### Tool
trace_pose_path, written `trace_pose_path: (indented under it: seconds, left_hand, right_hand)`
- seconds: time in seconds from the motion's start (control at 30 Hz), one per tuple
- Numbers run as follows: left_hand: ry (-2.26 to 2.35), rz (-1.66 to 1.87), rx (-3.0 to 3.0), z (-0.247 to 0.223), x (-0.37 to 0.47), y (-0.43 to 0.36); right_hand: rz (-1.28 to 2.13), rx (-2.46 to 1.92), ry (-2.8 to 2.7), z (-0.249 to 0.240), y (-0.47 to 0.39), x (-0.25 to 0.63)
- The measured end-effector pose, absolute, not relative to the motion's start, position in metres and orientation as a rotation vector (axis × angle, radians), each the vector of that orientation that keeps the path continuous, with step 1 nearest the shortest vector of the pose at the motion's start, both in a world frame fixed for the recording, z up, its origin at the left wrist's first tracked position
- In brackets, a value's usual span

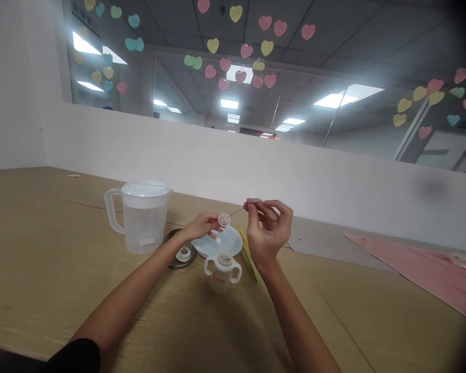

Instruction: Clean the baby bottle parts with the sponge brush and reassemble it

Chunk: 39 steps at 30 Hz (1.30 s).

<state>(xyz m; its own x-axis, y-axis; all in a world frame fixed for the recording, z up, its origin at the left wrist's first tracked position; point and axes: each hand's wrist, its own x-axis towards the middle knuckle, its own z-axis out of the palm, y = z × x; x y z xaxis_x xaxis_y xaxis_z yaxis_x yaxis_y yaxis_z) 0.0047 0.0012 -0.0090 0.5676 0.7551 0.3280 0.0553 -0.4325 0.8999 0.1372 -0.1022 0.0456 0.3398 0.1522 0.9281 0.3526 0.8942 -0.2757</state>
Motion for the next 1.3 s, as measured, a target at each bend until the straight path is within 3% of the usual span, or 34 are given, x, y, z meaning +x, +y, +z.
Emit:
trace_pose_path:
  seconds: [0.33, 1.0, 1.3]
  left_hand:
    - [0.683, 1.013, 2.136, -0.007, 0.004, 0.003]
    - [0.718, 1.113, 2.321, 0.0, 0.005, -0.001]
    - [0.718, 1.097, 2.335, -0.005, 0.003, 0.008]
  right_hand:
    - [-0.295, -0.574, -1.373, 0.039, -0.096, 0.138]
    - [-0.154, -0.892, -1.565, 0.002, -0.059, 0.144]
    - [-0.482, -0.904, -1.655, 0.004, -0.056, 0.146]
